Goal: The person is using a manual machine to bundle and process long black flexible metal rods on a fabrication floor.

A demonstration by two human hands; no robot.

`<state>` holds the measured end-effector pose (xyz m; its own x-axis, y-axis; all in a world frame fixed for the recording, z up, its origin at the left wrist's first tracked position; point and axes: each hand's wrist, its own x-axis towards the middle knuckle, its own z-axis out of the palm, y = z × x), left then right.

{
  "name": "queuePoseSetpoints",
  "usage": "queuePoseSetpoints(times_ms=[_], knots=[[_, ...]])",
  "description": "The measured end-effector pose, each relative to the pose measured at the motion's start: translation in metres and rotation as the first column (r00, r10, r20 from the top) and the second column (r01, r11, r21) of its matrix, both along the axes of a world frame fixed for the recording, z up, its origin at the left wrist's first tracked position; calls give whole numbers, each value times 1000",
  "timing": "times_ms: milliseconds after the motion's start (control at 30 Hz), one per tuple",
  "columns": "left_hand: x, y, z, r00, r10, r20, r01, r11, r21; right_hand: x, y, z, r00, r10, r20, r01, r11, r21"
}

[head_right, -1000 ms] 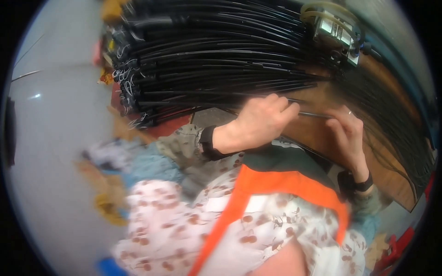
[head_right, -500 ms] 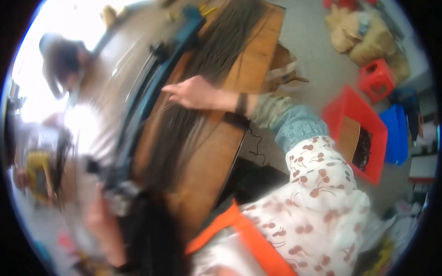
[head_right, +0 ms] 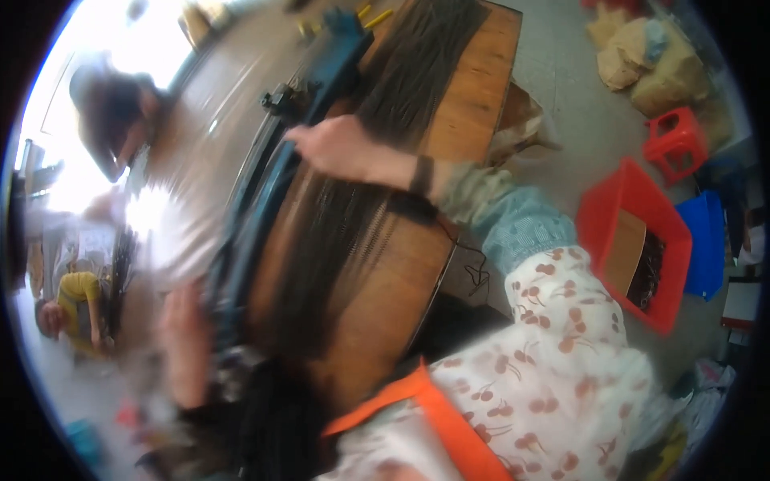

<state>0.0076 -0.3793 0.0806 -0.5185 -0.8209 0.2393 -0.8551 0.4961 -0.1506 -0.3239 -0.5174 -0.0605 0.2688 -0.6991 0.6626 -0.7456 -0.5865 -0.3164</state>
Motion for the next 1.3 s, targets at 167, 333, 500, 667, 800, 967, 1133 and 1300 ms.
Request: queuePoseSetpoints(times_ms=[167, 333, 500, 667, 800, 967, 1133, 1300], knots=[[4, 8, 2, 995, 81, -61, -79, 996, 41, 45, 47, 31, 796, 565, 216, -518, 822, -237], [16, 35, 10, 996, 89, -10, -89, 996, 16, 73, 73, 32, 777, 513, 366, -518, 851, -93], [63, 66, 24, 984, 178, 1, -177, 980, -96, 73, 47, 23, 809, 491, 325, -466, 871, -155], [61, 82, 8, 990, 129, -49, -131, 991, -34, 140, 75, 20, 802, 561, 207, -472, 806, -357], [143, 124, 40, 892, 425, -157, -453, 847, -278, 92, 34, 14, 903, 425, 60, -401, 886, -233], [192, 150, 57, 849, 472, -237, -528, 753, -392, 150, 41, 19, 829, 504, 243, -552, 808, 206], [188, 195, 62, 784, 510, -353, -617, 697, -364, 290, 65, 72, 390, 867, 309, -921, 362, 147], [218, 261, 40, 700, 666, -259, -714, 645, -271, 326, 61, 65, 420, 899, 122, -907, 413, 84]])
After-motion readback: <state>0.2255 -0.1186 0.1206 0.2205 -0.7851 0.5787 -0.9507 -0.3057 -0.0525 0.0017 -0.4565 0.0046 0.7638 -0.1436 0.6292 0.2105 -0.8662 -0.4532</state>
